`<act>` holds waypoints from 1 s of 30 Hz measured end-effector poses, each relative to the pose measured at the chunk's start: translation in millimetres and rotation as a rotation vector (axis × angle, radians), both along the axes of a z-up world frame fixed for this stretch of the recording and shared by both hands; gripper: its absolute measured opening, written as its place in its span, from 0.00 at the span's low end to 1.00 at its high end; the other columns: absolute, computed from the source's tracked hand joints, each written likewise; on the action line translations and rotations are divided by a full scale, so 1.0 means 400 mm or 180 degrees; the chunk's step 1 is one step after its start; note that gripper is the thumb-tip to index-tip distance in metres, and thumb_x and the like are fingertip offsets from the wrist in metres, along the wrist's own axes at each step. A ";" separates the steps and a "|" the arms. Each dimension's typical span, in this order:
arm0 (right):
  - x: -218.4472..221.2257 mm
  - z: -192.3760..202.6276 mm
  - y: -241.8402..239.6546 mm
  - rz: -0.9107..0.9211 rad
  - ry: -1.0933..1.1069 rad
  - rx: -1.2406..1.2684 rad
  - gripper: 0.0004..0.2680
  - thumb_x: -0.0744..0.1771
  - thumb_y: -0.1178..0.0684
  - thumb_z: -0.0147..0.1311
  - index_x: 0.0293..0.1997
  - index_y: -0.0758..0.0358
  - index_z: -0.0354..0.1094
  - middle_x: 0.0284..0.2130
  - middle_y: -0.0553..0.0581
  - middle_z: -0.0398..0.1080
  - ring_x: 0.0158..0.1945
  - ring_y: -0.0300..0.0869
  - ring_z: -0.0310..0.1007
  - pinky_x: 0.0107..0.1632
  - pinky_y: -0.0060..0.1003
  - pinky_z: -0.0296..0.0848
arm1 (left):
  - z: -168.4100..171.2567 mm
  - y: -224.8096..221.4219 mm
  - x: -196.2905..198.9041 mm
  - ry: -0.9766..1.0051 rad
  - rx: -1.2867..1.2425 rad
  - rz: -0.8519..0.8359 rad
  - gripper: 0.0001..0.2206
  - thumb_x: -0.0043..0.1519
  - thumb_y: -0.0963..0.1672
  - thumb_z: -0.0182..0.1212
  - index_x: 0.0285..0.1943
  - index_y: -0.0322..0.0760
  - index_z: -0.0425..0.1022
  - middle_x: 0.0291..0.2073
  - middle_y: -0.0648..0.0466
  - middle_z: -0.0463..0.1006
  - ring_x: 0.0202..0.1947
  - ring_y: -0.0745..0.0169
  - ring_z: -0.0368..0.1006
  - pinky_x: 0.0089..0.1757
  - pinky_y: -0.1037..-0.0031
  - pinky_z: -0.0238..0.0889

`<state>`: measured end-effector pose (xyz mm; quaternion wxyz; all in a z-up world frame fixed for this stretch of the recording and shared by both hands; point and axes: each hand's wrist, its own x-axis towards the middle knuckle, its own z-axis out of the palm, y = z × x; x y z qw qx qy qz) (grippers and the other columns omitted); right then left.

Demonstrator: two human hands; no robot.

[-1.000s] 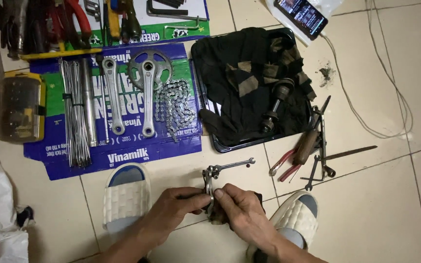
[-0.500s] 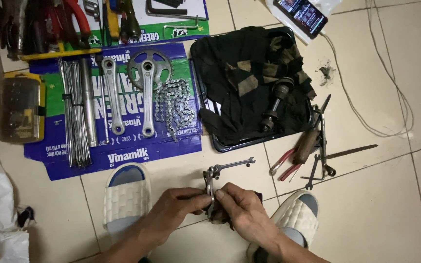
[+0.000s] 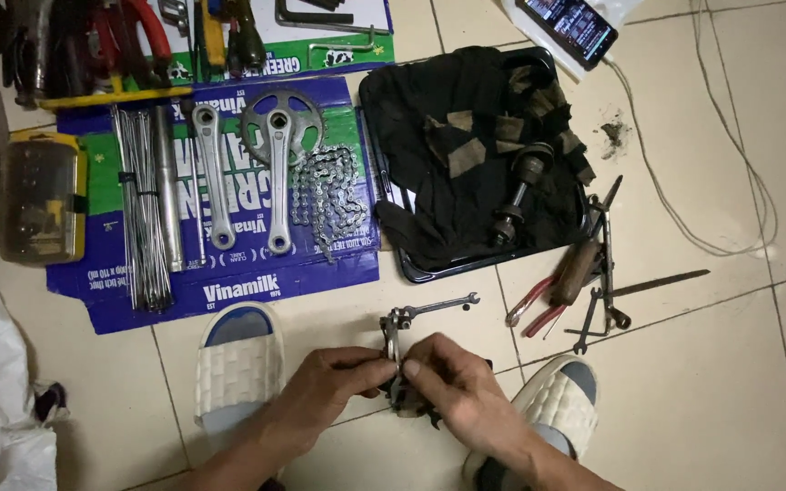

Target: Disassembling, cleaning, and reassembling a bicycle brake caliper using hand tools on the floor.

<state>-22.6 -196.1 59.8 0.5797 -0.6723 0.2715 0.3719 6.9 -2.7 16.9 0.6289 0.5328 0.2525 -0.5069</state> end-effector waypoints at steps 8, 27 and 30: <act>0.001 0.001 0.005 0.0060 0.0068 -0.0080 0.08 0.69 0.56 0.50 0.36 0.70 0.74 0.23 0.59 0.77 0.28 0.41 0.76 0.33 0.33 0.71 | 0.036 -0.008 0.016 -0.0032 0.0083 -0.0244 0.17 0.55 0.43 0.65 0.48 0.23 0.87 0.33 0.45 0.84 0.38 0.60 0.74 0.43 0.74 0.66; -0.027 -0.019 -0.005 0.0167 -0.0593 0.0048 0.03 0.67 0.60 0.54 0.41 0.66 0.72 0.25 0.56 0.76 0.26 0.39 0.71 0.30 0.32 0.69 | 0.038 -0.005 0.017 0.0053 0.0128 -0.0234 0.17 0.57 0.43 0.63 0.50 0.24 0.86 0.32 0.46 0.82 0.37 0.60 0.72 0.42 0.75 0.62; -0.018 -0.007 0.009 0.0343 -0.0621 -0.0195 0.06 0.67 0.57 0.51 0.33 0.66 0.72 0.19 0.54 0.75 0.21 0.39 0.66 0.25 0.33 0.65 | 0.013 0.004 0.001 -0.0116 0.0077 -0.0265 0.14 0.57 0.44 0.65 0.42 0.24 0.87 0.28 0.49 0.79 0.33 0.63 0.69 0.39 0.76 0.60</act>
